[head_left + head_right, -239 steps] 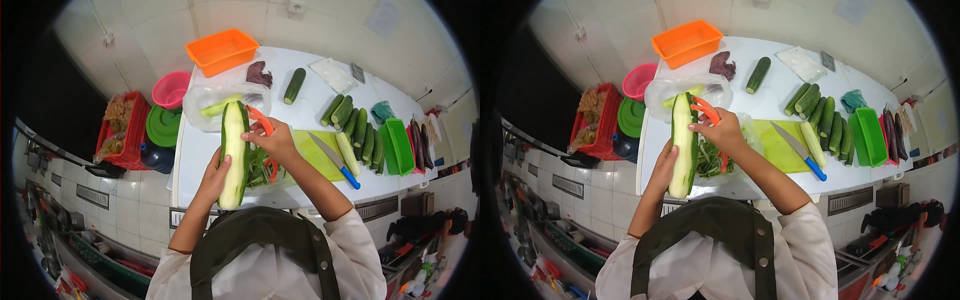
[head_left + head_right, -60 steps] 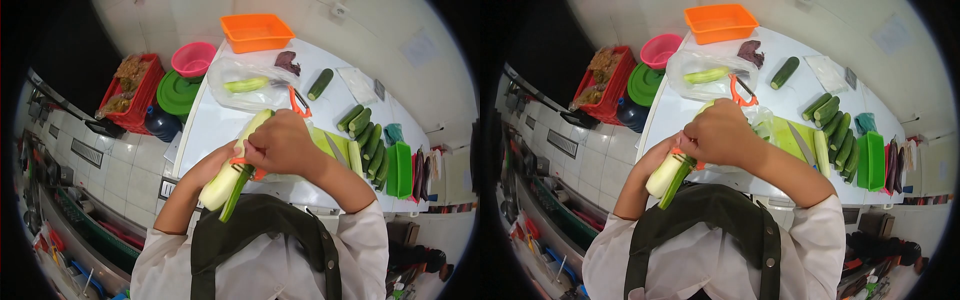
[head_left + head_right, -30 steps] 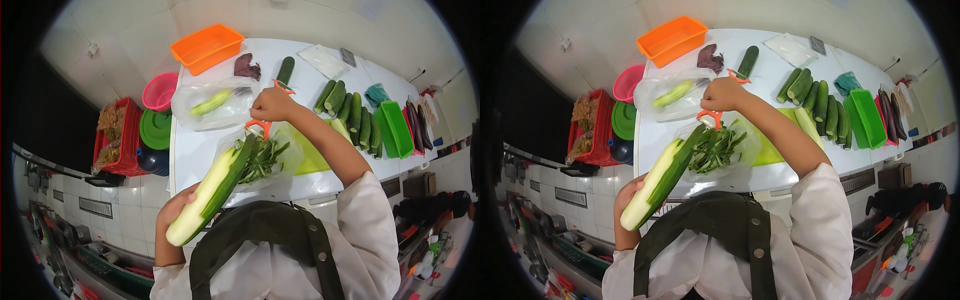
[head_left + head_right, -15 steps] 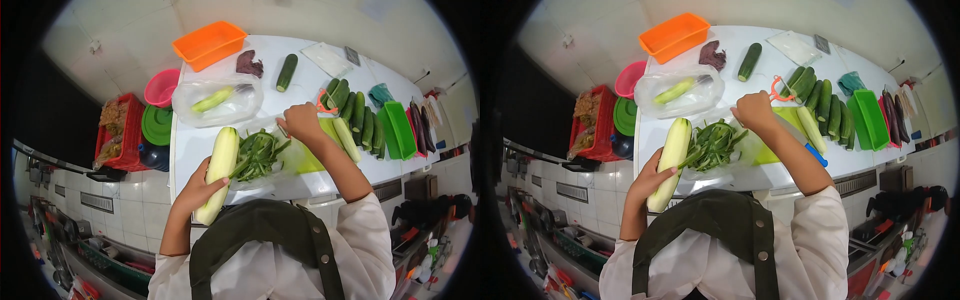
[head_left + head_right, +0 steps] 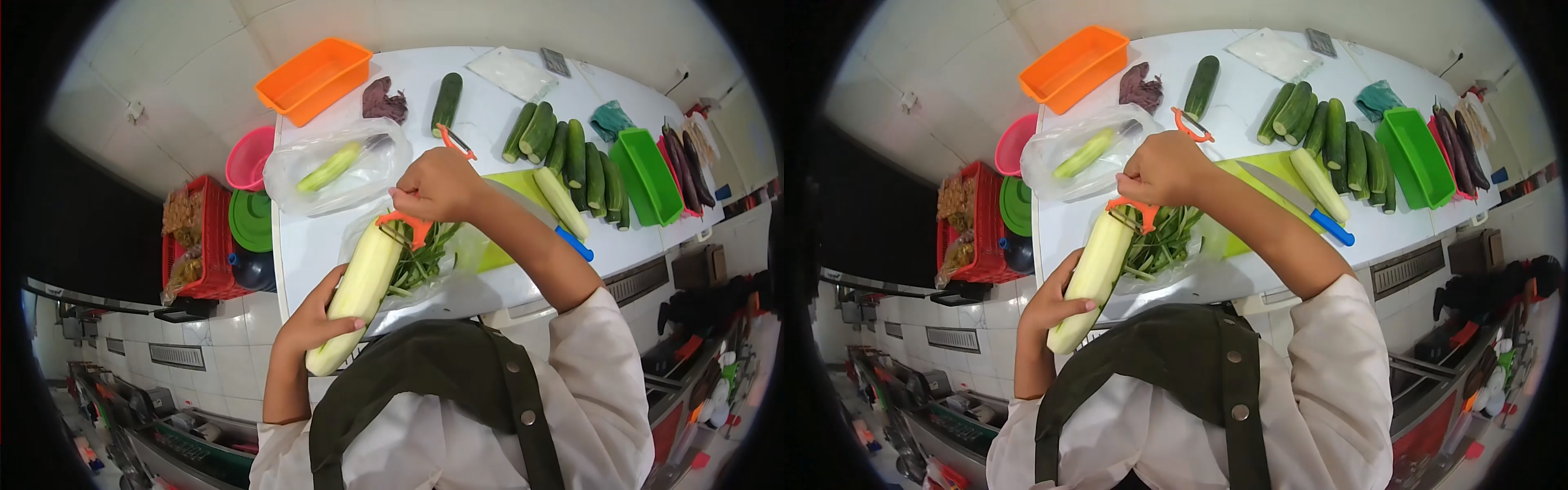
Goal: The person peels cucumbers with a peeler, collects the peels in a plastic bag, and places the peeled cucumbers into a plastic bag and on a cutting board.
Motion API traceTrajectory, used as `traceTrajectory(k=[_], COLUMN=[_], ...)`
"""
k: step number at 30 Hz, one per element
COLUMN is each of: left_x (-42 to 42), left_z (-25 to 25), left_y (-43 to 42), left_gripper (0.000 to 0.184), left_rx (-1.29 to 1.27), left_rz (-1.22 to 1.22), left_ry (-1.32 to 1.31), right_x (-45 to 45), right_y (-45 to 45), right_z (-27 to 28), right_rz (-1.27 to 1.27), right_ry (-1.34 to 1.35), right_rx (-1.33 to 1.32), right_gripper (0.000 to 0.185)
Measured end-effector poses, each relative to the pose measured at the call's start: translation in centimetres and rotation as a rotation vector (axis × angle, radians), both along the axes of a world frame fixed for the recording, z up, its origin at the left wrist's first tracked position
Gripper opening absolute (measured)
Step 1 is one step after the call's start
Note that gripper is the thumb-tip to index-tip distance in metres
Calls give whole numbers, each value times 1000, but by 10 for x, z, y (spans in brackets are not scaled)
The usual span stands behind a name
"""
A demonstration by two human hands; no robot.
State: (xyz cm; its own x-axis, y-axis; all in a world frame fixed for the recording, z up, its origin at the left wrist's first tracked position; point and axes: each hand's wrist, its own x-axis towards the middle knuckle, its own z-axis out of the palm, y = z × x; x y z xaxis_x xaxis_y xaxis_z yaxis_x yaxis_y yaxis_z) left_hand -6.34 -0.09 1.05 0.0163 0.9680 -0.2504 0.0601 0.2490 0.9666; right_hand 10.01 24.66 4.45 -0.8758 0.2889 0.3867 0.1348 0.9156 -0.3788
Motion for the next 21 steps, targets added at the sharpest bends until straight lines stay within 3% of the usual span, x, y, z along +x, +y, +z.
traceTrajectory(k=[6, 10, 14, 17, 20, 21], left_x=[-11, -8, 0, -6, -5, -4], left_z=[21, 12, -12, -27, -35, -35], left_y=[-34, -33, -24, -21, -16, -11], left_gripper=[87, 85, 79, 77, 73, 72], left_rx=[-77, -22, -16, 38, 34, 30], left_rz=[-132, 10, 248, 299, 394, 418], left_ry=[-103, -4, -316, -669, -714, -728], right_x=[12, 10, 17, 26, 28, 27], right_y=[39, 23, 11, -9, -7, -5], right_z=[-39, -41, -36, -21, -49, -51], right_rz=[-90, -87, -144, -156, -188, -246], right_ry=[-202, -115, -91, 84, 56, 48], right_rx=[135, 206, 325, 224, 103, -101], right_gripper=[34, 35, 37, 38, 38, 39])
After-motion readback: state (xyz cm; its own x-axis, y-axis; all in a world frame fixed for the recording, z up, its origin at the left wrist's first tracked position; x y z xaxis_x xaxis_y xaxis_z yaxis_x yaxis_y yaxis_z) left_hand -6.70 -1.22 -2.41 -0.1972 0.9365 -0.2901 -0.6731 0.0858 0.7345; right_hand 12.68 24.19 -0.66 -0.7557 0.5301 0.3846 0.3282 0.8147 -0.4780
